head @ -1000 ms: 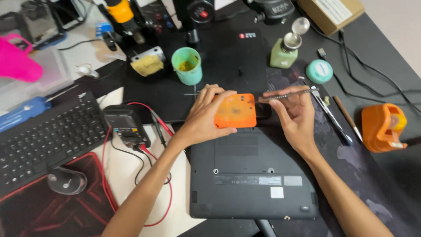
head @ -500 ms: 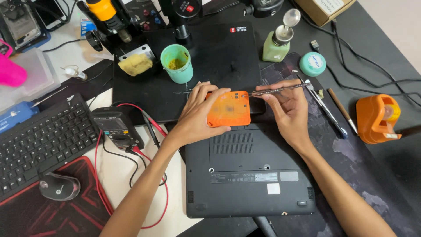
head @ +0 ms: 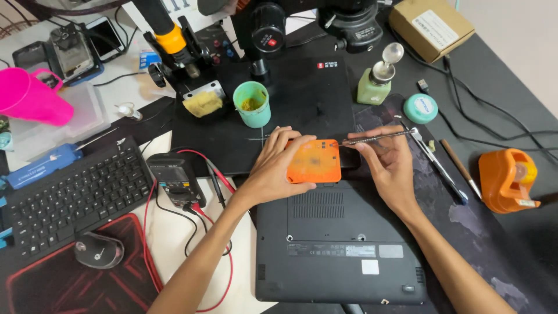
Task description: The person disassembles a black laptop by removing screws from the bottom case using a screwdriver. They then use a metal prying tool to separate the bottom cover, revealing the internal components including the battery and motherboard.
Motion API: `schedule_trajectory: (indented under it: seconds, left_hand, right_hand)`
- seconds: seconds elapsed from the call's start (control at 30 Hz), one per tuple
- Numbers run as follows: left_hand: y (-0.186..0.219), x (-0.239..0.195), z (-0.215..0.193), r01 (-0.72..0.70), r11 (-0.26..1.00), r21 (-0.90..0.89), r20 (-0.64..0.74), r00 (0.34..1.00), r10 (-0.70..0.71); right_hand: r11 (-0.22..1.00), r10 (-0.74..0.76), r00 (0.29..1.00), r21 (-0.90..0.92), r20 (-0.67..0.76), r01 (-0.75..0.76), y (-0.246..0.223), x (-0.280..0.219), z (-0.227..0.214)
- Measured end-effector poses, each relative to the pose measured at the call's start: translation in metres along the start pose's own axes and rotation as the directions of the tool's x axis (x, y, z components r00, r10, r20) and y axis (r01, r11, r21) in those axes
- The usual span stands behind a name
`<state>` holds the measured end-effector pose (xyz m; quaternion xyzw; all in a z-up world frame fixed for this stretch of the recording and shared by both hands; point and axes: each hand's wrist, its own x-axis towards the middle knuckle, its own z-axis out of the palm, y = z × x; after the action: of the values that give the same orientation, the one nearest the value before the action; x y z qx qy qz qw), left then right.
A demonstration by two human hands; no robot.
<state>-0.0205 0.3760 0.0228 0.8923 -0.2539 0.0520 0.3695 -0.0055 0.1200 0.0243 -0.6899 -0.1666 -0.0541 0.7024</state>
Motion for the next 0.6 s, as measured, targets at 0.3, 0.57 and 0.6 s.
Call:
schedule_trajectory:
  seconds: [0.3,0.57,0.6]
  left_hand:
    - [0.0002,0.0003,0.0006,0.018,1.000,0.000,0.014,1.000,-0.018]
    - [-0.0005,-0.0017,0.0023,0.015,1.000,0.000,0.015,1.000,-0.015]
    - [-0.0003,-0.0016,0.0022,0.015,1.000,0.002,0.013,1.000,-0.015]
  right_hand:
    - [0.999,0.021,1.000,0.040,0.006,-0.021,-0.0012,-0.0008,0.0000]
    - [0.996,-0.035,0.999,0.076,-0.015,0.036,0.0011,-0.0024,-0.0022]
    - [0.997,-0.052,0.998,0.061,-0.020,0.053,0.0019,-0.0024,-0.0028]
